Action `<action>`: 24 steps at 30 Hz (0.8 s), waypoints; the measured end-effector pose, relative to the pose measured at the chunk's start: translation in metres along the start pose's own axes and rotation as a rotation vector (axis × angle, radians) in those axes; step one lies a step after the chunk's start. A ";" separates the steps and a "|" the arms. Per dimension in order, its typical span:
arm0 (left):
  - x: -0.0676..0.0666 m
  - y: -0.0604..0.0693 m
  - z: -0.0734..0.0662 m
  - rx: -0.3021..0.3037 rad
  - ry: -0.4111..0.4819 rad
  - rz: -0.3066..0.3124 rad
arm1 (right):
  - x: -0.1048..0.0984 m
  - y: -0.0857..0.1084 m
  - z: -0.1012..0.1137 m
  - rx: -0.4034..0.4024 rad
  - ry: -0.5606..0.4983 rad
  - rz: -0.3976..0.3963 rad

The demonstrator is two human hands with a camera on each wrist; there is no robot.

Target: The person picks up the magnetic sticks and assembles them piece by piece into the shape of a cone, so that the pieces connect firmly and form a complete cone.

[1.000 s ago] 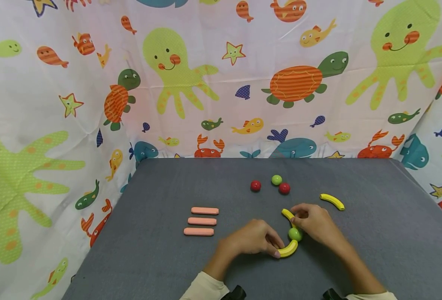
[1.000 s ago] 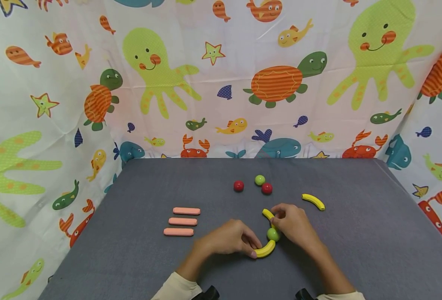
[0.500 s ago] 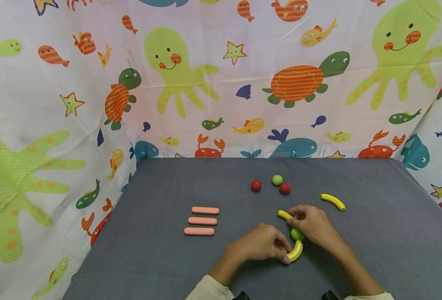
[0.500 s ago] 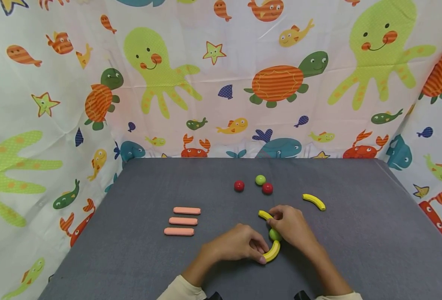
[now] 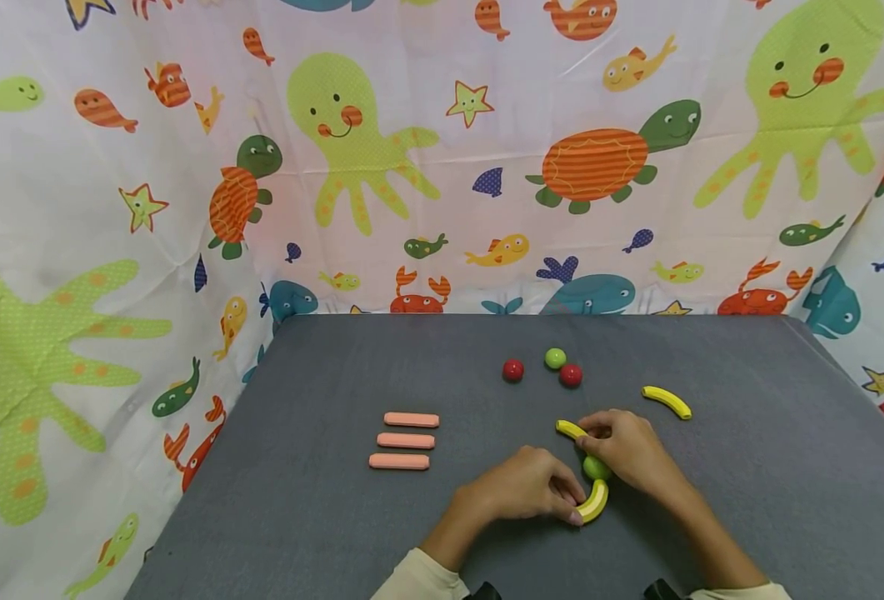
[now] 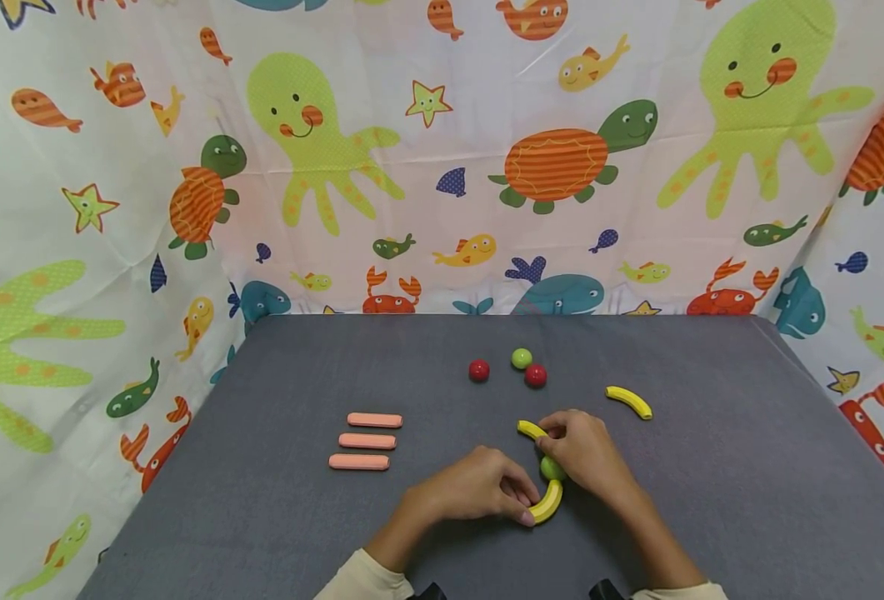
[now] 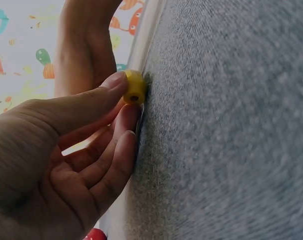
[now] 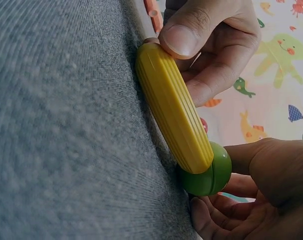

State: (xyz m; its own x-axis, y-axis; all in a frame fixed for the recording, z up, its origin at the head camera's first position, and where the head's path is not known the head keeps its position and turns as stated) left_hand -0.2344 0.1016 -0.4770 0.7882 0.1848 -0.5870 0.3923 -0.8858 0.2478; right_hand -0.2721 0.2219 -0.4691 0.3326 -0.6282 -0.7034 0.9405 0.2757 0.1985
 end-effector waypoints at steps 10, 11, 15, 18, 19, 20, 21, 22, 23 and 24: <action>-0.026 0.008 0.015 0.019 0.108 -0.178 | 0.000 0.001 0.000 -0.002 0.000 0.000; -0.030 0.010 0.016 0.018 0.117 -0.216 | 0.000 0.001 0.000 -0.002 0.000 0.000; -0.047 0.021 0.023 0.033 0.170 -0.369 | -0.001 0.001 0.000 -0.010 0.004 -0.010; -0.058 0.030 0.029 0.039 0.205 -0.490 | -0.001 0.001 0.000 -0.011 -0.004 -0.009; -0.062 0.033 0.032 0.037 0.210 -0.530 | -0.001 0.000 0.000 -0.012 -0.008 -0.008; -0.066 0.035 0.035 0.035 0.215 -0.571 | 0.000 0.000 -0.001 -0.010 -0.016 -0.005; -0.070 0.037 0.038 0.034 0.217 -0.611 | 0.000 0.000 -0.001 -0.007 -0.022 -0.004; -0.074 0.039 0.041 0.028 0.221 -0.644 | 0.000 0.000 -0.001 -0.008 -0.029 -0.002; -0.077 0.040 0.044 0.021 0.224 -0.673 | 0.000 0.000 -0.001 -0.005 -0.033 -0.001; -0.081 0.041 0.048 0.015 0.230 -0.699 | 0.000 0.001 -0.002 -0.001 -0.033 0.000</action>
Point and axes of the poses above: each hand's wrist, its own y-axis away from the middle knuckle, its own x-axis out of the palm, z = x × y, the point moved 10 cm from there along -y, towards the middle knuckle, and after that the axes turned 15 degrees about z, right-handed, at the moved point
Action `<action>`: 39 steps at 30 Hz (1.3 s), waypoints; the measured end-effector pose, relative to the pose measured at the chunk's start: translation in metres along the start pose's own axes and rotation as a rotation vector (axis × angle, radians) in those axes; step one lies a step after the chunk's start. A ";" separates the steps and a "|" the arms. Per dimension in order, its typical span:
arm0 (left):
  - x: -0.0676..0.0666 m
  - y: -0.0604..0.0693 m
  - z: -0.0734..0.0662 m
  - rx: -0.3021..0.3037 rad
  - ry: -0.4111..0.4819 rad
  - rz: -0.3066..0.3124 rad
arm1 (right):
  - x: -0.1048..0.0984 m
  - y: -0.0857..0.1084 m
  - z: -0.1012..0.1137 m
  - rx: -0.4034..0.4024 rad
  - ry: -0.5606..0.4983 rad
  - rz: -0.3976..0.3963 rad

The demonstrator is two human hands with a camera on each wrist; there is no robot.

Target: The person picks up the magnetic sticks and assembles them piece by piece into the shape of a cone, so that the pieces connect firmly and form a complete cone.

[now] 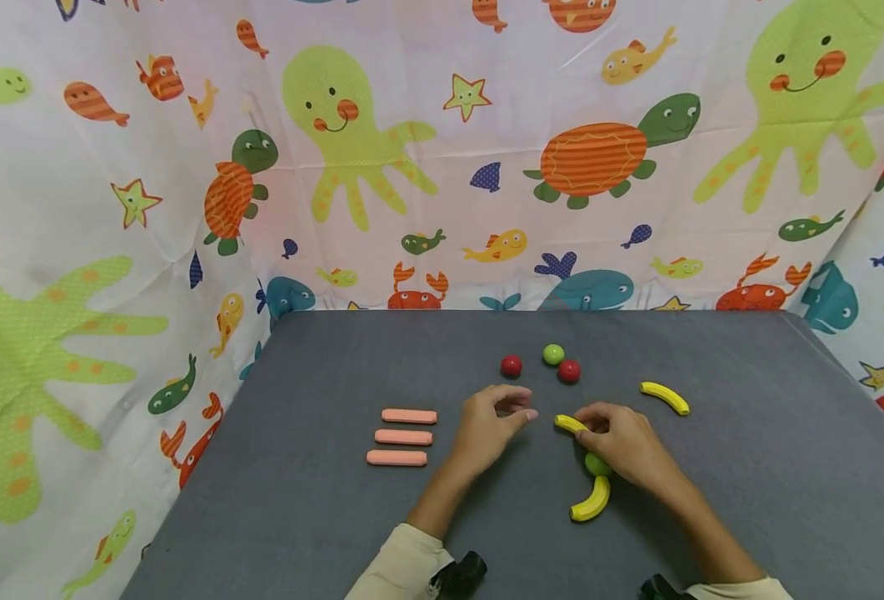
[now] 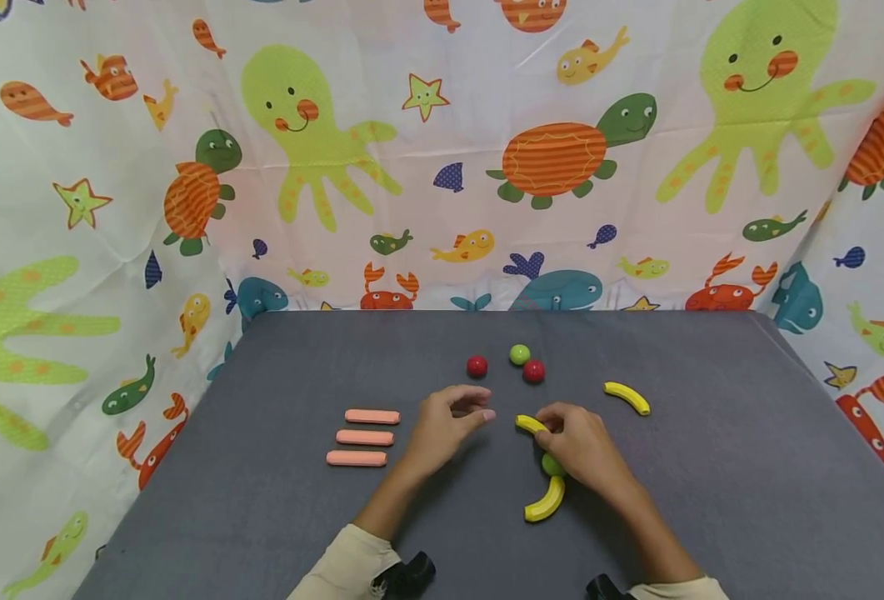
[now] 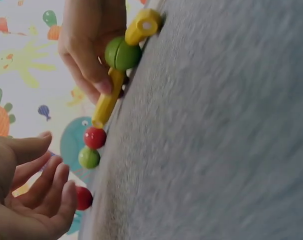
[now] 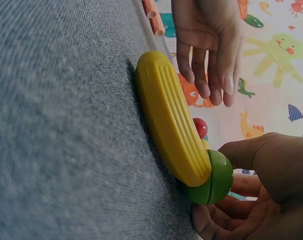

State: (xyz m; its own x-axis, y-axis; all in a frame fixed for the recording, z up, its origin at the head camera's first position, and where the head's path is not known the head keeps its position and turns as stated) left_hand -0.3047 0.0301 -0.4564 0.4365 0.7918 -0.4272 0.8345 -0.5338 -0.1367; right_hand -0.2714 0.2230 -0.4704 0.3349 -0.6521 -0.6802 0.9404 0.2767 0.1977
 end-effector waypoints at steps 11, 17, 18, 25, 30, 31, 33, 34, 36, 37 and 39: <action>-0.026 -0.030 0.027 -0.120 -0.073 -0.168 | 0.000 -0.001 -0.001 0.007 0.015 -0.009; -0.027 -0.047 0.038 -0.181 -0.078 -0.146 | 0.000 -0.001 -0.001 0.013 0.002 -0.011; -0.027 -0.050 0.038 -0.182 -0.082 -0.139 | 0.000 -0.001 -0.001 0.014 -0.003 -0.010; -0.024 -0.066 0.038 -0.185 -0.177 -0.084 | 0.000 -0.001 -0.002 0.021 -0.024 0.000; -0.018 -0.075 0.040 -0.199 -0.284 -0.015 | 0.001 -0.002 -0.004 0.028 -0.027 0.007; -0.018 -0.075 0.040 -0.206 -0.292 -0.007 | 0.001 -0.002 -0.004 0.028 -0.028 0.008; -0.017 -0.076 0.041 -0.220 -0.300 -0.002 | 0.001 -0.002 -0.005 0.027 -0.028 0.009; -0.017 -0.075 0.041 -0.227 -0.302 -0.001 | 0.001 -0.002 -0.005 0.026 -0.027 0.009; -0.016 -0.074 0.041 -0.240 -0.301 -0.004 | 0.001 -0.002 -0.005 0.024 -0.027 0.010; -0.017 -0.074 0.041 -0.245 -0.300 -0.004 | 0.001 -0.002 -0.005 0.024 -0.027 0.011; -0.017 -0.073 0.040 -0.244 -0.295 -0.004 | 0.001 -0.002 -0.005 0.024 -0.029 0.014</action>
Point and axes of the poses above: each hand's wrist, its own y-axis away from the middle knuckle, its own x-axis out of the palm, z = x × y, the point moved 10 cm from there along -y, towards the middle knuckle, and after that the axes turned 15 degrees about z, right-handed, at the moved point
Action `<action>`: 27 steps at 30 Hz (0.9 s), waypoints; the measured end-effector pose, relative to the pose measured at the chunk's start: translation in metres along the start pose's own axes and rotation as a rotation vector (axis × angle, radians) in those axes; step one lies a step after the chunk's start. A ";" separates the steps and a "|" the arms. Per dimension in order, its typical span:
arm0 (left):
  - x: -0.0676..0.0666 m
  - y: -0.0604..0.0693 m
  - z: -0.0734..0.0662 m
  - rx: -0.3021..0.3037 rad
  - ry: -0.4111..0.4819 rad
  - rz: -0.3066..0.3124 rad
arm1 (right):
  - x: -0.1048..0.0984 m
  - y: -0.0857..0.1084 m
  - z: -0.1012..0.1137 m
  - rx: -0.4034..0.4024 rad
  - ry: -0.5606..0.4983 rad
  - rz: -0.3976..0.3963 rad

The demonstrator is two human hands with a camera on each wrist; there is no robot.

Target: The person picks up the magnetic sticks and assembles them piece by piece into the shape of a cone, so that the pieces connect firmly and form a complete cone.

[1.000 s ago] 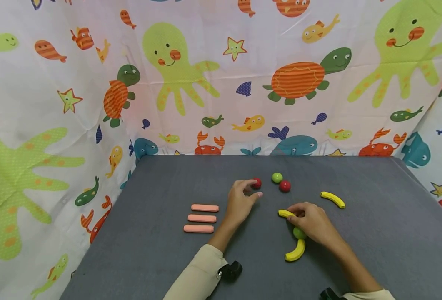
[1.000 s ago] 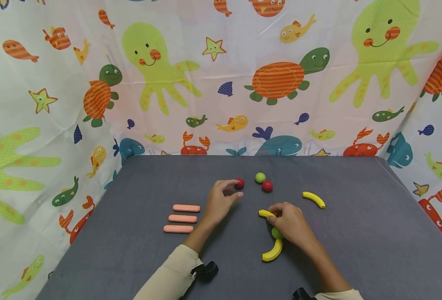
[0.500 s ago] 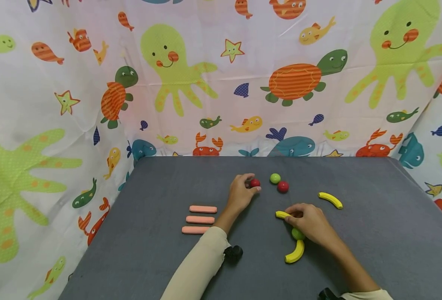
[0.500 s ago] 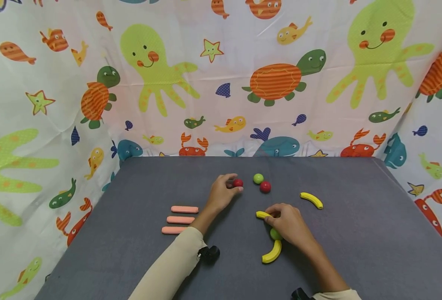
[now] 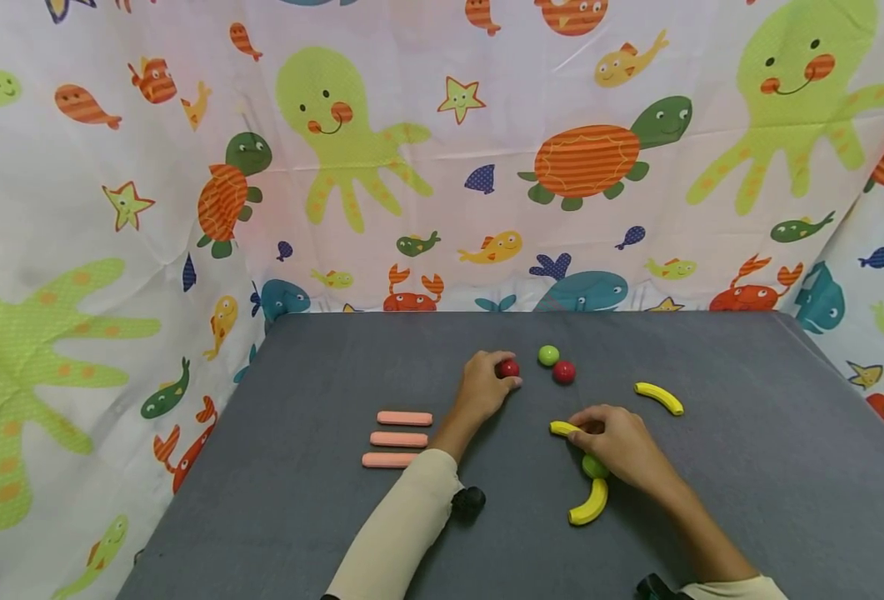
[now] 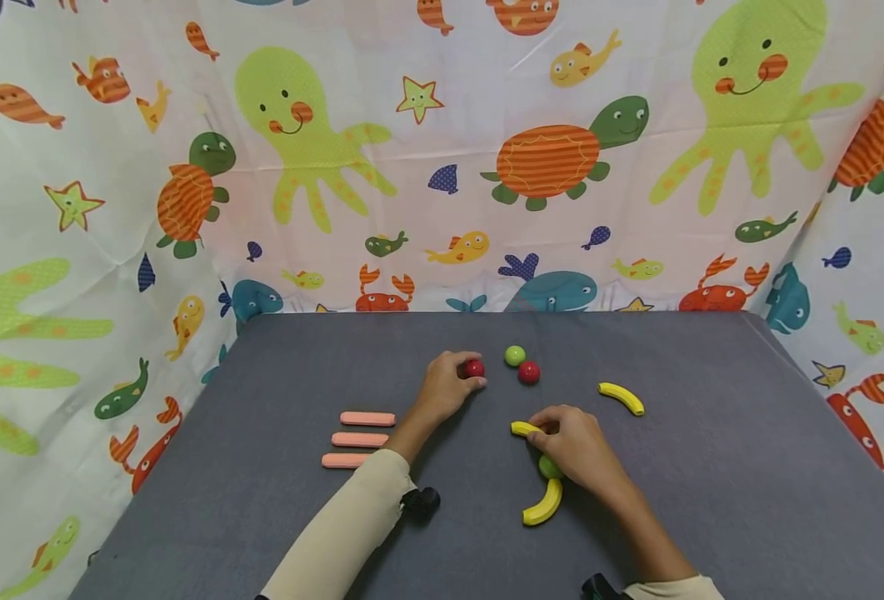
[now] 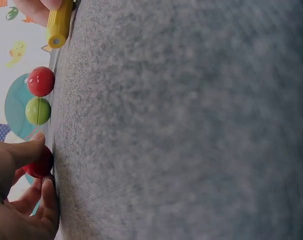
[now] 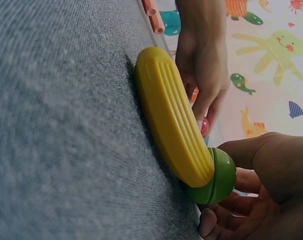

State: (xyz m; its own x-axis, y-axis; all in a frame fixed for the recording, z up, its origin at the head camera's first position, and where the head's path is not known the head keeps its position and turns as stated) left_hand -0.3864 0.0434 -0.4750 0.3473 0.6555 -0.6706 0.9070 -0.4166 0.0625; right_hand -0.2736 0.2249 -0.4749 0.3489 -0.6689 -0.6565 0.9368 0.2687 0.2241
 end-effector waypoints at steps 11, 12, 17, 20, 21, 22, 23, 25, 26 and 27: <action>-0.007 0.006 0.005 0.021 0.118 -0.021 | -0.002 0.001 0.001 0.015 0.010 -0.005; -0.008 0.007 0.005 0.022 0.133 -0.022 | -0.002 0.001 0.001 0.017 0.009 -0.005; -0.006 0.011 0.001 0.033 0.145 -0.004 | -0.002 0.002 0.001 0.015 0.003 -0.007; -0.003 0.014 -0.003 0.046 0.143 0.019 | -0.002 0.002 0.003 -0.001 0.003 -0.009; -0.002 0.015 -0.004 0.051 0.146 0.027 | -0.002 0.002 0.004 -0.007 0.006 -0.010; -0.001 0.017 -0.005 0.056 0.154 0.032 | -0.002 0.003 0.004 -0.012 0.008 -0.010; 0.000 0.018 -0.006 0.061 0.159 0.037 | -0.002 0.003 0.005 -0.015 0.010 -0.011; 0.001 0.021 -0.008 0.076 0.178 0.046 | -0.003 0.003 0.005 -0.019 0.014 -0.017; 0.002 0.023 -0.008 0.081 0.185 0.051 | -0.003 0.004 0.005 -0.020 0.014 -0.022; 0.003 0.025 -0.009 0.086 0.188 0.058 | -0.004 0.004 0.006 -0.023 0.014 -0.027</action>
Point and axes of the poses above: each hand's wrist, its own y-axis away from the middle knuckle, its own x-axis out of the palm, z = x × y, the point moved 10 cm from there along -y, towards the middle knuckle, and after that the axes turned 15 degrees about z, right-handed, at the moved point
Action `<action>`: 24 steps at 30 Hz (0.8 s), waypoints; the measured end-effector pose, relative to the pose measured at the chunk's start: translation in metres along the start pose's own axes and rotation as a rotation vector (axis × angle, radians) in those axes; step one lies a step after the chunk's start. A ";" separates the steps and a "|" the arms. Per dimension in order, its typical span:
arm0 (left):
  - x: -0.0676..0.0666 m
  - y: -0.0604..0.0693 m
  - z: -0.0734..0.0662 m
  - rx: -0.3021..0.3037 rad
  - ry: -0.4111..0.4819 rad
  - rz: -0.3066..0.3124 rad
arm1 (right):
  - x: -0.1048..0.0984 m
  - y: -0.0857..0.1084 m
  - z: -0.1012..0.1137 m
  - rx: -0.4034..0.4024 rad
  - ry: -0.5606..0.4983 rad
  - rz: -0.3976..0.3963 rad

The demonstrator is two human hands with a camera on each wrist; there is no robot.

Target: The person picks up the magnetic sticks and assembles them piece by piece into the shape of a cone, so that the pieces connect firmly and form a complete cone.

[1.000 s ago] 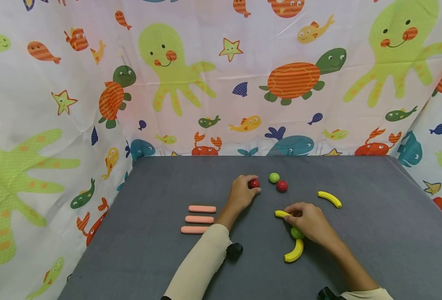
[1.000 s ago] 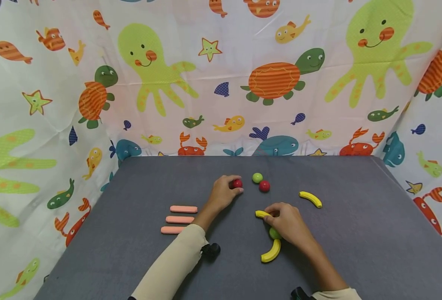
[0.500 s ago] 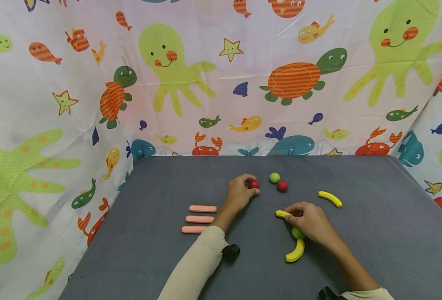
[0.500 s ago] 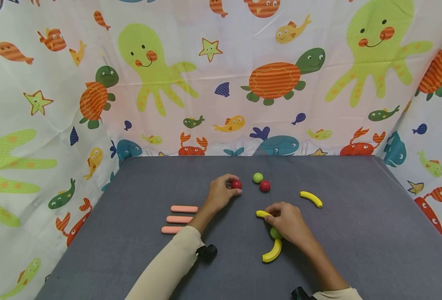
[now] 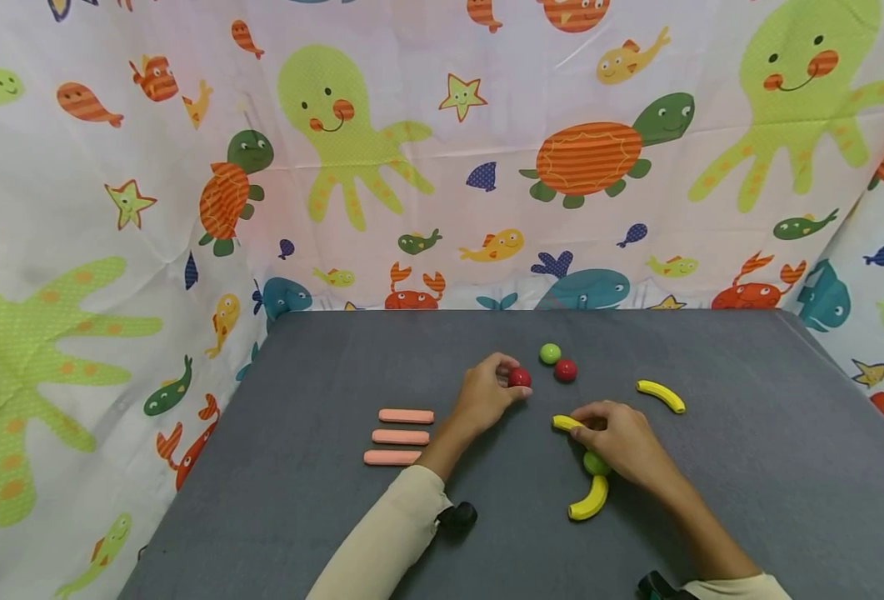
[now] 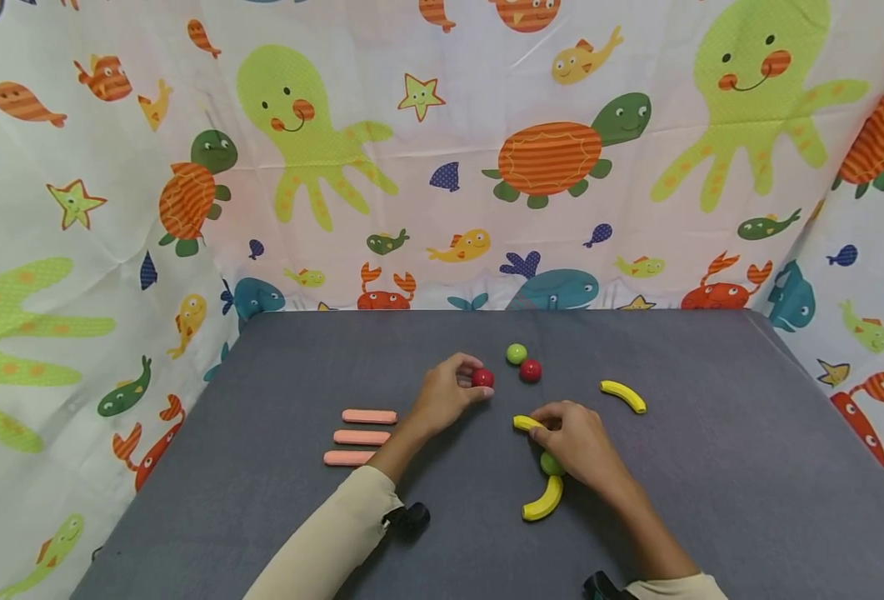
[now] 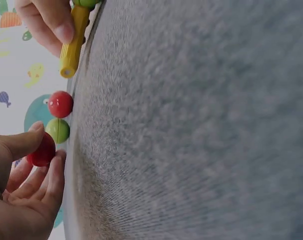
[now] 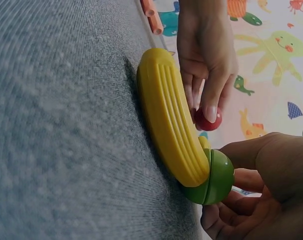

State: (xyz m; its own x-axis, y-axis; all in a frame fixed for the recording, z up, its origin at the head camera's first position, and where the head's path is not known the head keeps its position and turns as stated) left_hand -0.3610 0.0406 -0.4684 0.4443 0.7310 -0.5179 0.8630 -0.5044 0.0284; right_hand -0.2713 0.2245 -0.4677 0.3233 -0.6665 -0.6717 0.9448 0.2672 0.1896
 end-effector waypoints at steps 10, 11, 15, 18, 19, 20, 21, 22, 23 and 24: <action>0.009 0.016 -0.007 0.086 0.030 0.075 | -0.001 0.001 0.002 -0.009 -0.004 -0.033; 0.010 0.017 -0.007 0.093 0.032 0.075 | -0.001 0.001 0.002 -0.012 -0.004 -0.030; 0.012 0.019 -0.005 0.094 0.033 0.082 | 0.000 0.001 0.002 -0.011 -0.013 -0.030; 0.015 0.021 -0.005 0.092 0.046 0.103 | 0.000 0.001 0.002 -0.010 -0.015 -0.036; 0.016 0.021 -0.005 0.088 0.045 0.112 | 0.000 0.002 0.002 -0.010 -0.014 -0.038; 0.017 0.022 -0.005 0.086 0.039 0.123 | -0.001 0.002 0.003 -0.010 -0.014 -0.041; 0.019 0.022 -0.005 0.086 0.032 0.133 | -0.001 0.002 0.003 -0.012 -0.013 -0.042; 0.020 0.023 -0.006 0.081 0.021 0.144 | -0.001 0.002 0.003 -0.014 -0.013 -0.043; 0.022 0.023 -0.006 0.082 0.009 0.154 | 0.000 0.002 0.004 -0.016 -0.012 -0.044; 0.023 0.024 -0.007 0.082 -0.004 0.163 | 0.000 0.002 0.004 -0.018 -0.013 -0.045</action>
State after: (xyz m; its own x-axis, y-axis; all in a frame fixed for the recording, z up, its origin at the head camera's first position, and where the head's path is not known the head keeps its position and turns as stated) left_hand -0.3287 0.0487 -0.4735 0.5756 0.6348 -0.5154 0.7569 -0.6521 0.0421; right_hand -0.2698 0.2224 -0.4645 0.2812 -0.6872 -0.6699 0.9574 0.2492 0.1462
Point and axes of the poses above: each hand's wrist, its own y-axis away from the middle knuckle, its own x-axis out of the palm, z = x × y, the point moved 10 cm from there along -y, towards the middle knuckle, and after that the axes turned 15 degrees about z, right-handed, at the moved point
